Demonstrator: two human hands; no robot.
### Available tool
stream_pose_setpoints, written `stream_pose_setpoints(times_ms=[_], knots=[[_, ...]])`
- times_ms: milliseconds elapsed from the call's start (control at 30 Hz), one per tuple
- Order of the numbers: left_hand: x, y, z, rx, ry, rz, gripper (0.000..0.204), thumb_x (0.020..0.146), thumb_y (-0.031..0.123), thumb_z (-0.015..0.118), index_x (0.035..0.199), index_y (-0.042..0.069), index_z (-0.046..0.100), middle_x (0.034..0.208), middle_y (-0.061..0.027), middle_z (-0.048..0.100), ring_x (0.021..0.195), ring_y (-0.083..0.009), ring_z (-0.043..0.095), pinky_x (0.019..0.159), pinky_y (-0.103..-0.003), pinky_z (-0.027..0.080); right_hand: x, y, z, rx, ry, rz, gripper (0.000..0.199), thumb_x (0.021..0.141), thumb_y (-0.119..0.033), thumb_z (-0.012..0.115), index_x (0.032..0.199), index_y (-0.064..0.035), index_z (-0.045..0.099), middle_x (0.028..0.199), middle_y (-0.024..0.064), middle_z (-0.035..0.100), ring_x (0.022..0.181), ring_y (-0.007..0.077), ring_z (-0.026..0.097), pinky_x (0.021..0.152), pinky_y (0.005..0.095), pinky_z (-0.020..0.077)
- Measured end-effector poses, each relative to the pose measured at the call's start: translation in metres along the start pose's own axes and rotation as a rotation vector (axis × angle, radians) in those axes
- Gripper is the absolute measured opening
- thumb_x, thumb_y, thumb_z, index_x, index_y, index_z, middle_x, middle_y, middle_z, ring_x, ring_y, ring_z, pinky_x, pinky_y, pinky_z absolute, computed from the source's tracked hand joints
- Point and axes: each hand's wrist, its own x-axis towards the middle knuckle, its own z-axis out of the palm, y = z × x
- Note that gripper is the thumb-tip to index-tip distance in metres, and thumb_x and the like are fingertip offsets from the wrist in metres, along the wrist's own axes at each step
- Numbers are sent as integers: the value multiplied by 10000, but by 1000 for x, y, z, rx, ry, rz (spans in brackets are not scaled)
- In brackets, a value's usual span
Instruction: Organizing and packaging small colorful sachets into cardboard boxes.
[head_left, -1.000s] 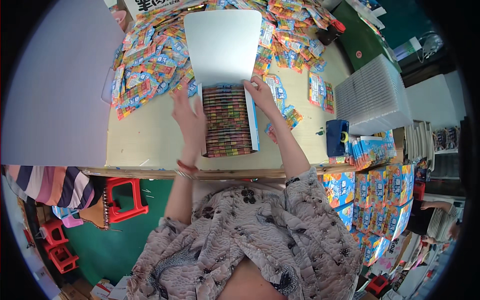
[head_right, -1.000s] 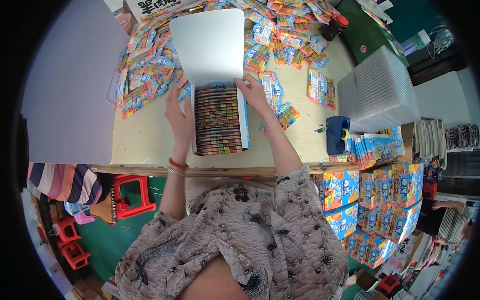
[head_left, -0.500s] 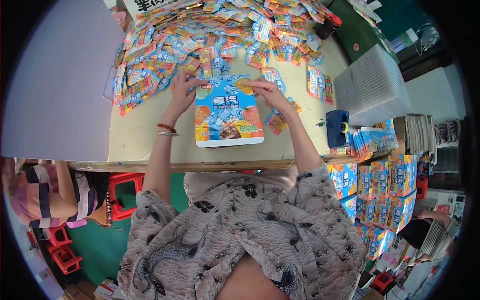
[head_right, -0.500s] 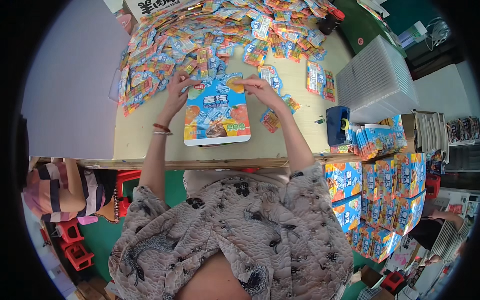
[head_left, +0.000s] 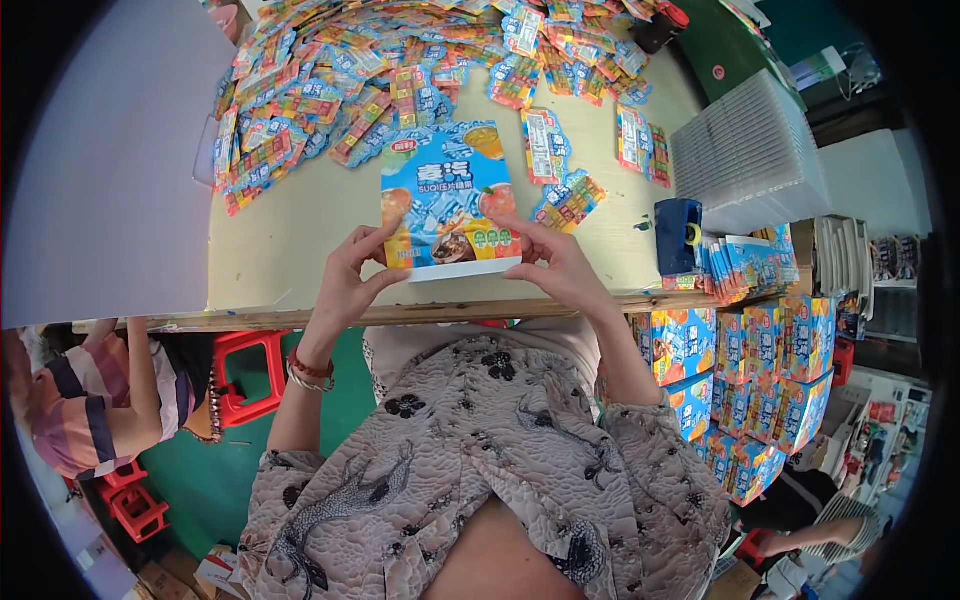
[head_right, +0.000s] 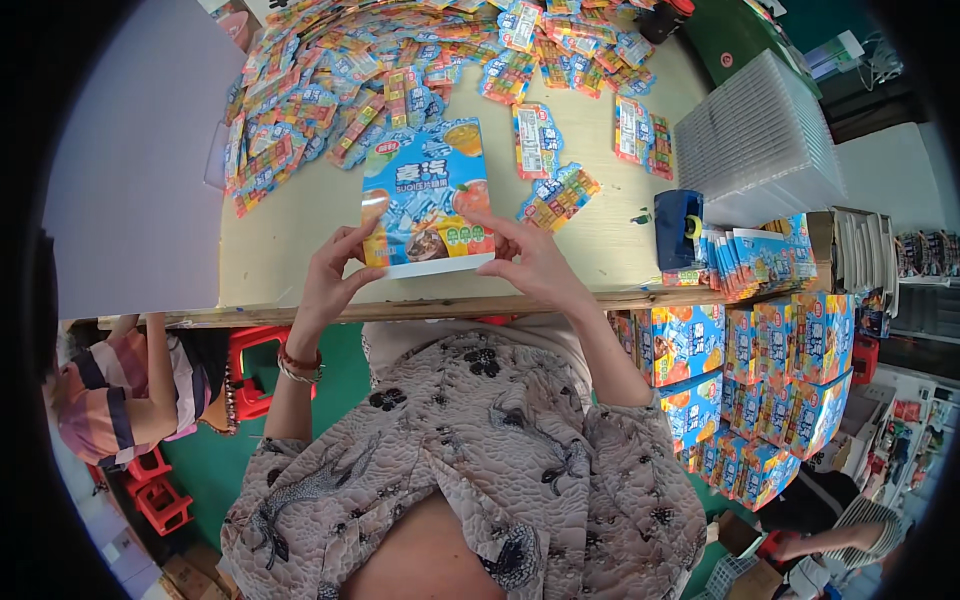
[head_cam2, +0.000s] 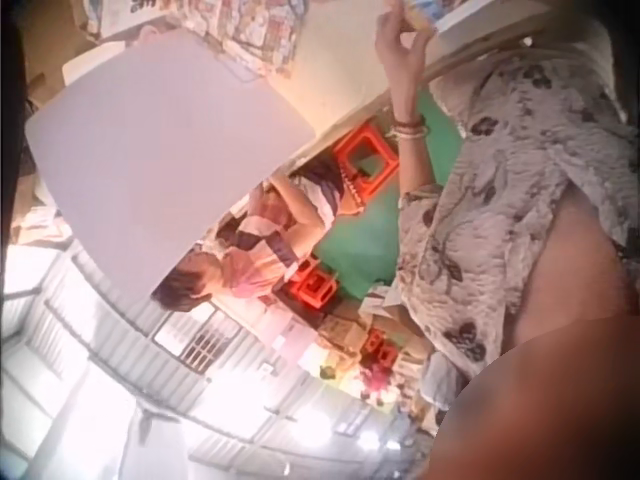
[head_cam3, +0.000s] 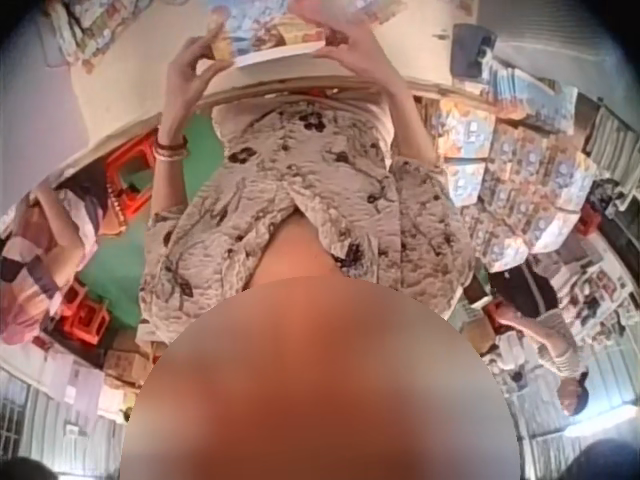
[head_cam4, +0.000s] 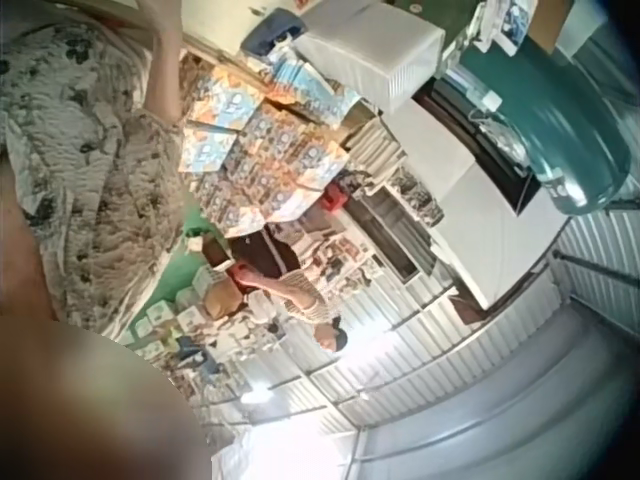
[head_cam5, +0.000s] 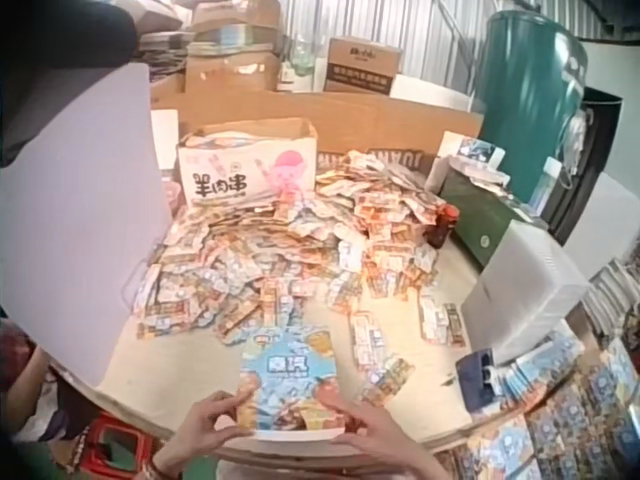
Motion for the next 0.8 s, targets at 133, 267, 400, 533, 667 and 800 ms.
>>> stream_pose_setpoints(times_ms=[133, 267, 400, 533, 667, 800], knots=[[1, 0, 3, -7, 64, 104, 699, 733, 49, 763, 1369, 122, 483, 998, -18, 524, 847, -116, 494, 796, -235, 448, 0, -8, -5, 325, -19, -28, 688, 742, 44, 695, 1365, -155, 482, 964, 24, 589, 759, 64, 544, 672, 214, 466], [0, 1, 7, 112, 63, 143, 715, 738, 7, 742, 1385, 116, 458, 1008, -36, 530, 856, -131, 506, 812, -250, 449, 7, -1, 0, 364, 17, 67, 674, 757, 50, 680, 1368, -140, 472, 958, 33, 610, 748, 74, 580, 685, 222, 478], [-4, 8, 19, 279, 139, 154, 701, 745, -29, 720, 1381, 108, 459, 1016, -64, 536, 863, -156, 528, 797, -268, 461, 5, 5, 14, -212, 233, -179, 618, 806, 3, 657, 1375, -114, 447, 906, 67, 628, 709, 121, 593, 698, 276, 489], [-15, 0, 34, 408, 262, 215, 676, 754, -38, 706, 1372, 99, 468, 998, -82, 539, 858, -171, 550, 751, -285, 475, 2, 5, 14, -475, 275, -371, 561, 832, -47, 645, 1359, -110, 464, 880, 107, 608, 779, 244, 592, 772, 337, 474], [-21, -1, 34, 413, 286, 154, 643, 769, -47, 690, 1360, 100, 483, 949, -75, 548, 837, -161, 559, 720, -286, 481, -2, 6, 12, -432, 214, -322, 525, 831, -64, 648, 1331, -108, 495, 861, 110, 595, 826, 283, 569, 797, 354, 458], [-21, -5, 38, 232, 313, 143, 605, 777, -56, 680, 1335, 109, 514, 921, -68, 549, 810, -158, 558, 688, -287, 484, 0, 14, 14, -432, 264, -424, 463, 810, -44, 662, 1259, -95, 560, 846, 98, 588, 759, 257, 546, 768, 354, 458]])
